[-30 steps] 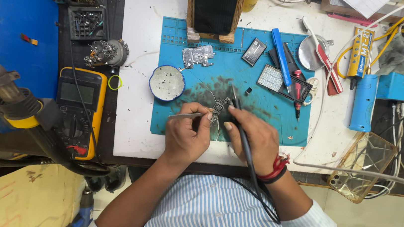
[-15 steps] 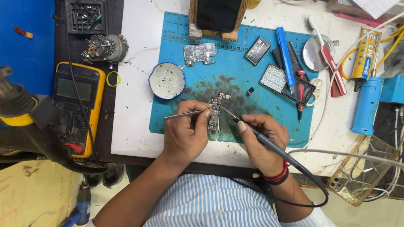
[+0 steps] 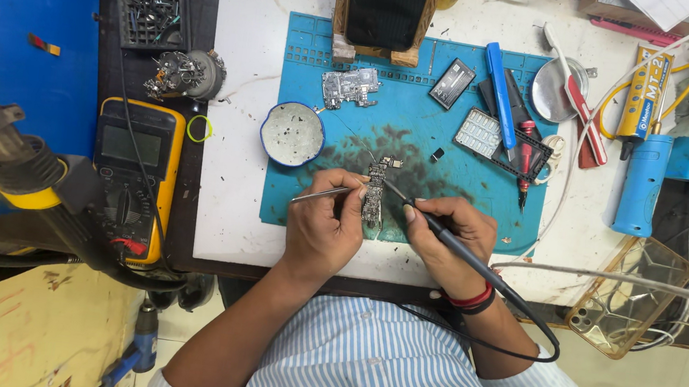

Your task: The person uses a soldering iron and tweezers to apply solder to a small circuit board. They repeatedly heat and adjust tiny components on the board while holding it steady with tweezers. The work is performed on a cluttered workbench with various tools and electronic parts visible.

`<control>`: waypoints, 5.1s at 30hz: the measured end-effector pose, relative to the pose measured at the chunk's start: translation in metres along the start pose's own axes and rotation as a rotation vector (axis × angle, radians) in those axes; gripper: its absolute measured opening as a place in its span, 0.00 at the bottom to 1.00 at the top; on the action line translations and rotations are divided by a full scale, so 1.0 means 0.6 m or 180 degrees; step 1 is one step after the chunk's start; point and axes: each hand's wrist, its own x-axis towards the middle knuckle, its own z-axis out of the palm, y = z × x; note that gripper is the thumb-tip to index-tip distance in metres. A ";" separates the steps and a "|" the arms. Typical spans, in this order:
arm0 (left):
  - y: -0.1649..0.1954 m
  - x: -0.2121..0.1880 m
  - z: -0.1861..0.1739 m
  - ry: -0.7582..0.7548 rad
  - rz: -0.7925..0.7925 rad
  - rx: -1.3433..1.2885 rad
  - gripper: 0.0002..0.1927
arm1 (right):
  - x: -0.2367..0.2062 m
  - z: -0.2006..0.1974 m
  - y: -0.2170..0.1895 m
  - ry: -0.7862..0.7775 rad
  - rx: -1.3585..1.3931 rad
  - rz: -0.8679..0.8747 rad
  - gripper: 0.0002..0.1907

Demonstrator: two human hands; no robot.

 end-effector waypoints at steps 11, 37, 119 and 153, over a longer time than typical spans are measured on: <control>0.002 0.000 -0.001 0.0002 0.0037 -0.0003 0.07 | 0.001 0.001 -0.002 -0.0005 -0.0081 -0.0055 0.07; -0.039 -0.014 0.001 0.0307 -0.0340 -0.1513 0.09 | 0.024 0.047 -0.071 -0.0274 -0.1740 -0.1151 0.29; -0.006 -0.019 -0.017 -0.0054 -0.0181 -0.0241 0.07 | 0.012 0.011 -0.025 -0.0314 -0.0545 -0.0933 0.04; -0.012 -0.011 -0.021 -0.0024 -0.0040 -0.0223 0.07 | 0.020 0.021 -0.030 -0.0344 -0.0527 -0.0958 0.04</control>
